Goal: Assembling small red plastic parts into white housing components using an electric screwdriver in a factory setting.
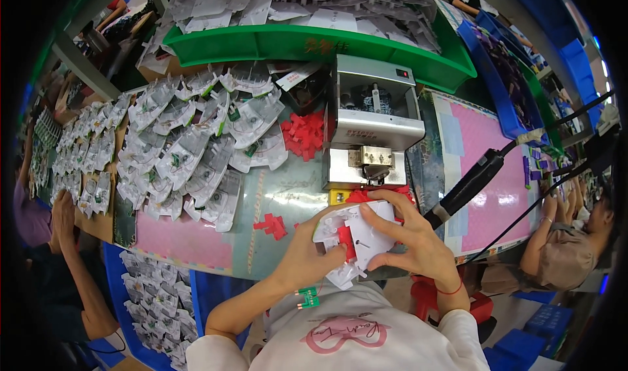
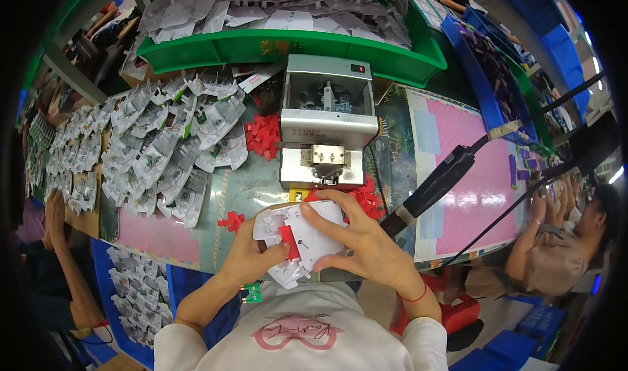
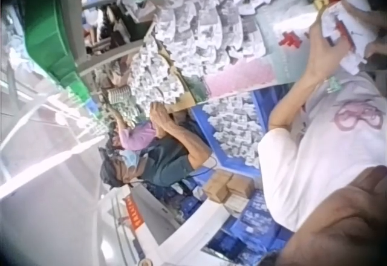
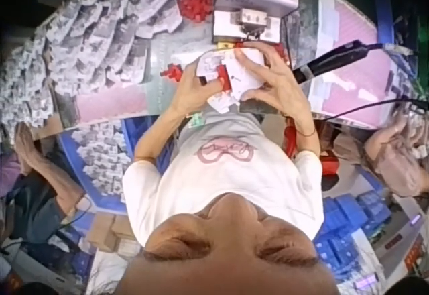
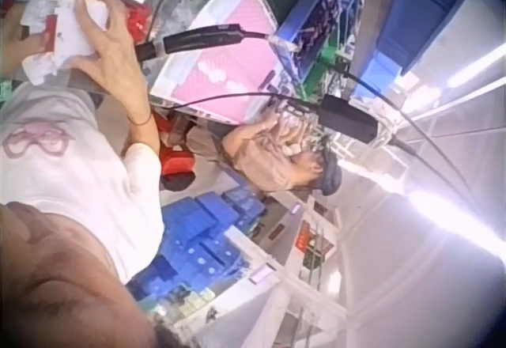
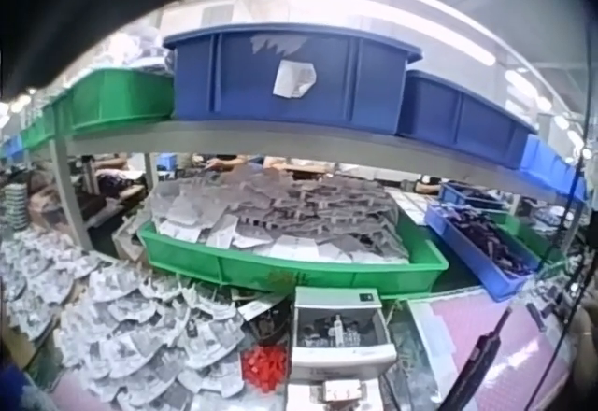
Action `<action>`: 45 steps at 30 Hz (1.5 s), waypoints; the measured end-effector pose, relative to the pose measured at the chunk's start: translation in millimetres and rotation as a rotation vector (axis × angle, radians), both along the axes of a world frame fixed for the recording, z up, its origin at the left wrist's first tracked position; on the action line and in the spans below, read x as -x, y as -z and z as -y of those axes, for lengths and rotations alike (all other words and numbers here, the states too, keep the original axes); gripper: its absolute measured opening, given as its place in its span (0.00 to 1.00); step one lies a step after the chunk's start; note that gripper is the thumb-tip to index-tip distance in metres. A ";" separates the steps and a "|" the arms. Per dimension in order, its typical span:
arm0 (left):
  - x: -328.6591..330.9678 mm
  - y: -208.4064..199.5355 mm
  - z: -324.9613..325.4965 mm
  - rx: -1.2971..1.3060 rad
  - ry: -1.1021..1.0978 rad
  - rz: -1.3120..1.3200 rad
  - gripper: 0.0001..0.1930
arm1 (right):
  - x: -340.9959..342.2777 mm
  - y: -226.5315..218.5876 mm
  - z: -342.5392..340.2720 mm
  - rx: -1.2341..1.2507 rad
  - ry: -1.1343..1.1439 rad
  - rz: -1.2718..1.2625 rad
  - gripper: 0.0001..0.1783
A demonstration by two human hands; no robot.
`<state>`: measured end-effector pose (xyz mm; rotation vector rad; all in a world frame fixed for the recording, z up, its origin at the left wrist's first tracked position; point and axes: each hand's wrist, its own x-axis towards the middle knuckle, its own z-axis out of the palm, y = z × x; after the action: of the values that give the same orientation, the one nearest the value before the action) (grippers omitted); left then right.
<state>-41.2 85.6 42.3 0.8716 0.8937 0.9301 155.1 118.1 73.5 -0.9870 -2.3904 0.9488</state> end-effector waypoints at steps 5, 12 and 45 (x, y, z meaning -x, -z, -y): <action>0.5 6.8 -0.5 -0.005 -0.018 -0.015 0.26 | 4.9 11.5 3.8 0.008 0.056 -0.047 0.39; -1.3 20.2 0.2 0.060 -0.047 0.005 0.26 | 11.1 5.5 12.7 0.026 0.148 -0.060 0.37; -20.3 61.1 12.7 0.331 -0.314 0.263 0.21 | -37.1 64.7 -8.5 0.454 0.736 -0.900 0.18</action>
<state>-20.9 72.9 -18.8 0.3209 0.9356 1.0985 192.2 126.6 8.8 -1.1269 -0.9841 1.2681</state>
